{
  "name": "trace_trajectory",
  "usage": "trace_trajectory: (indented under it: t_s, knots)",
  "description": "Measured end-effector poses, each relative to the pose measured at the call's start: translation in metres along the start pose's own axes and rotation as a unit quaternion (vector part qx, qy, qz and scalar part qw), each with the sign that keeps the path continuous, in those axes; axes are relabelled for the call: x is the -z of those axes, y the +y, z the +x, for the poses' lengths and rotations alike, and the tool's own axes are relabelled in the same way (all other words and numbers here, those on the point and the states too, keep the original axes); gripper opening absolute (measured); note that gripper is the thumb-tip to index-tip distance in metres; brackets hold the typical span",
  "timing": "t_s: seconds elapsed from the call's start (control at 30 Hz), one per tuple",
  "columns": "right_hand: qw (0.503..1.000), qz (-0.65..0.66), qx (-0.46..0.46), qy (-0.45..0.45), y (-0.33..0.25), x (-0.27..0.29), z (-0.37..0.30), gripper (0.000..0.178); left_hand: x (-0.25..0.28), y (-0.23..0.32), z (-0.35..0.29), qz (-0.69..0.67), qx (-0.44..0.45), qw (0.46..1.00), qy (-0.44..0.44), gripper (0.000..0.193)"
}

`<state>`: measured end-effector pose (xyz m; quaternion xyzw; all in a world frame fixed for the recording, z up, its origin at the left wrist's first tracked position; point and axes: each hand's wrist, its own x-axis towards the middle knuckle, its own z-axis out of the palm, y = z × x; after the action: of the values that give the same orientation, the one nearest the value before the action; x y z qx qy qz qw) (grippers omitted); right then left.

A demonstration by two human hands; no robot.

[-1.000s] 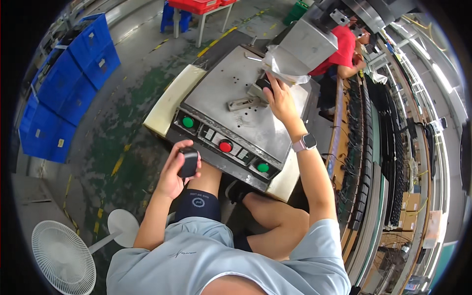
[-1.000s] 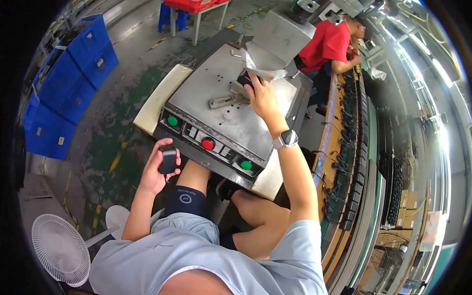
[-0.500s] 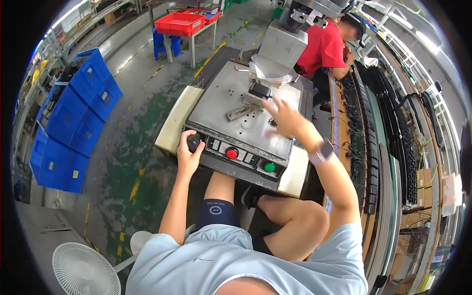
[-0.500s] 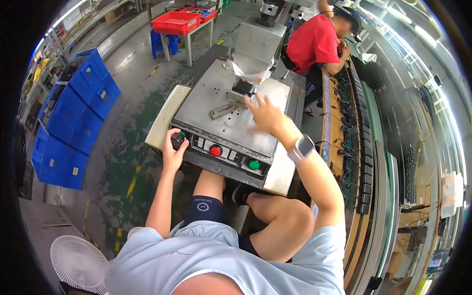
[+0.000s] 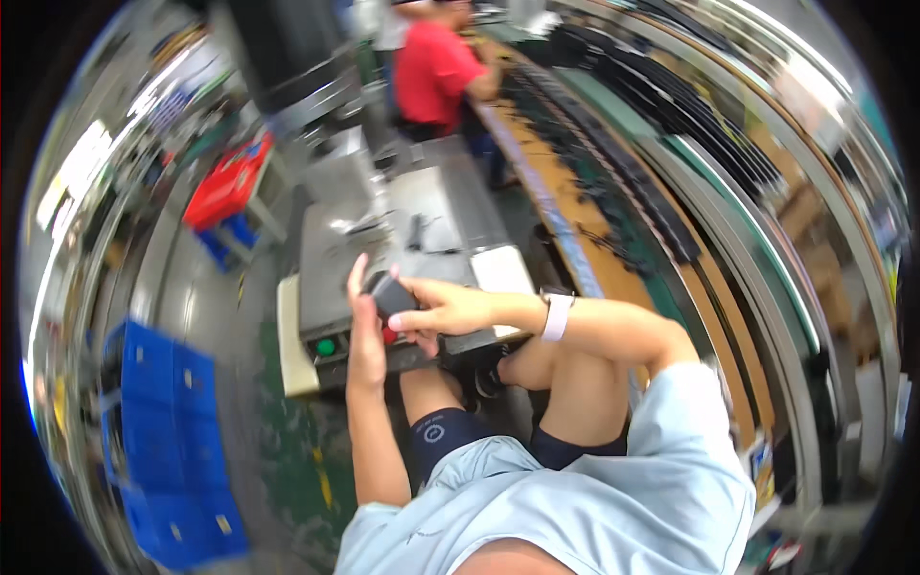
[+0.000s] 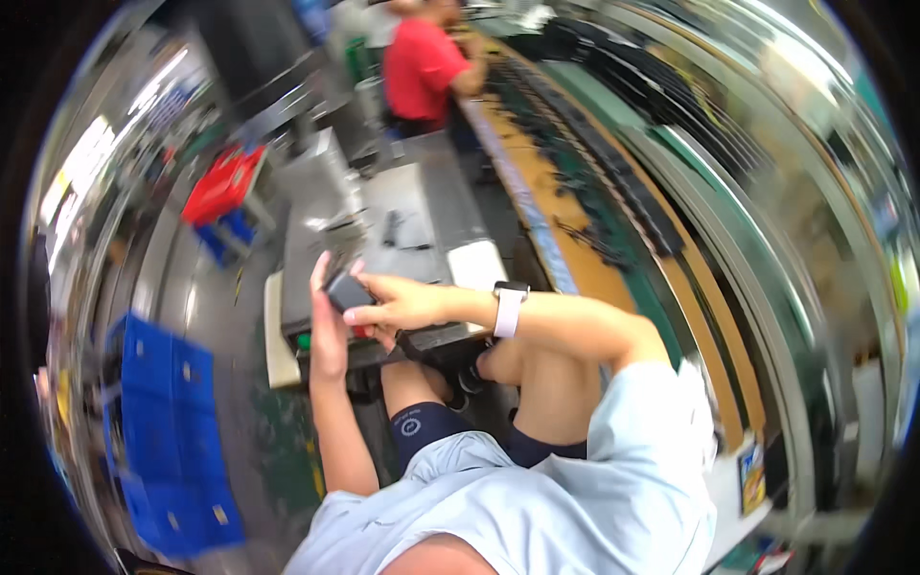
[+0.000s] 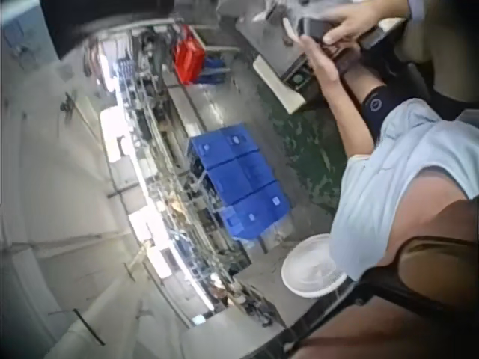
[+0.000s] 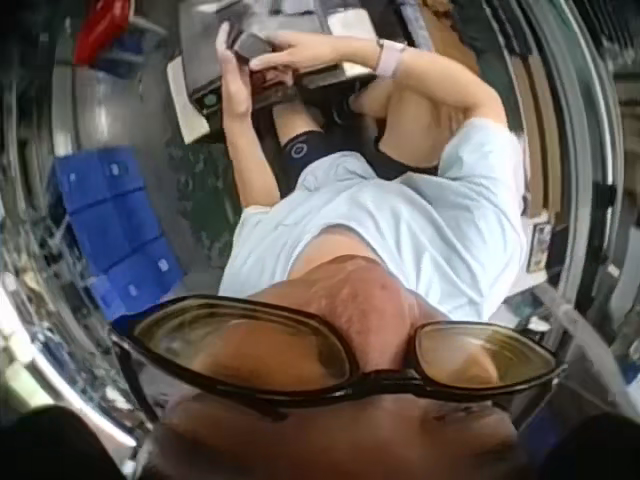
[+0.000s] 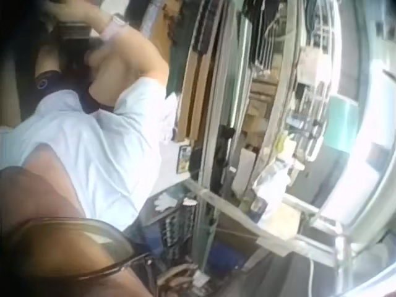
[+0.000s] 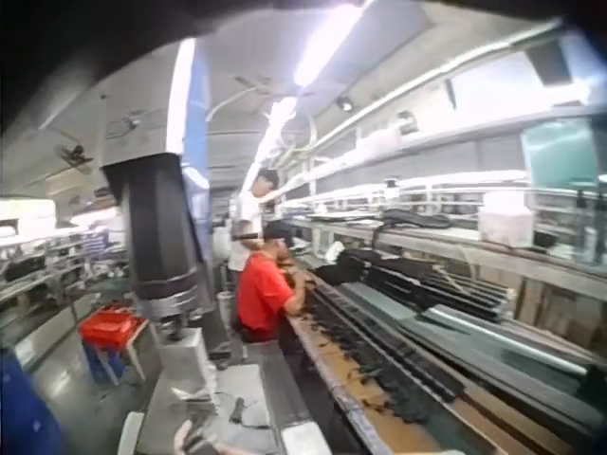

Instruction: Assembling and inspecting electronic components using a manual press machine on a production line.

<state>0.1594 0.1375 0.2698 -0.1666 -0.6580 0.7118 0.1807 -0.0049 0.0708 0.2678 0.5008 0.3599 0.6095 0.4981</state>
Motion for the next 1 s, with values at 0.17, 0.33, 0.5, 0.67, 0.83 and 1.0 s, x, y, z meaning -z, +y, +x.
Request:
trace_trajectory:
  t_s: [0.17,0.33,0.5,0.67,0.83,1.0]
  knots:
    - [0.809,-0.444,0.141,0.359,-0.099,0.081,-0.136,0.025,0.02,-0.026,-0.042,0.048,0.146,0.971,-0.182,0.075]
    - [0.513,-0.519,-0.163,0.664,-0.115,0.173,-0.37,0.039,0.038,-0.104,-0.084,0.118,0.284,0.927,-0.215,0.059]
    - [0.202,-0.574,-0.43,0.667,-0.006,0.199,-0.514,0.04,0.05,-0.12,-0.107,0.103,0.385,0.889,-0.224,0.049]
    - [0.331,-0.65,-0.293,0.618,-0.009,0.17,-0.363,0.059,0.05,-0.115,-0.095,0.14,0.352,0.891,-0.25,0.039]
    - [0.458,-0.564,-0.328,0.603,0.023,0.198,-0.349,0.064,0.018,-0.09,-0.06,0.139,0.239,0.919,-0.282,0.035]
    - [0.393,-0.623,-0.19,0.649,-0.056,0.119,-0.346,0.054,0.057,-0.044,-0.025,0.166,0.125,0.967,-0.15,0.025]
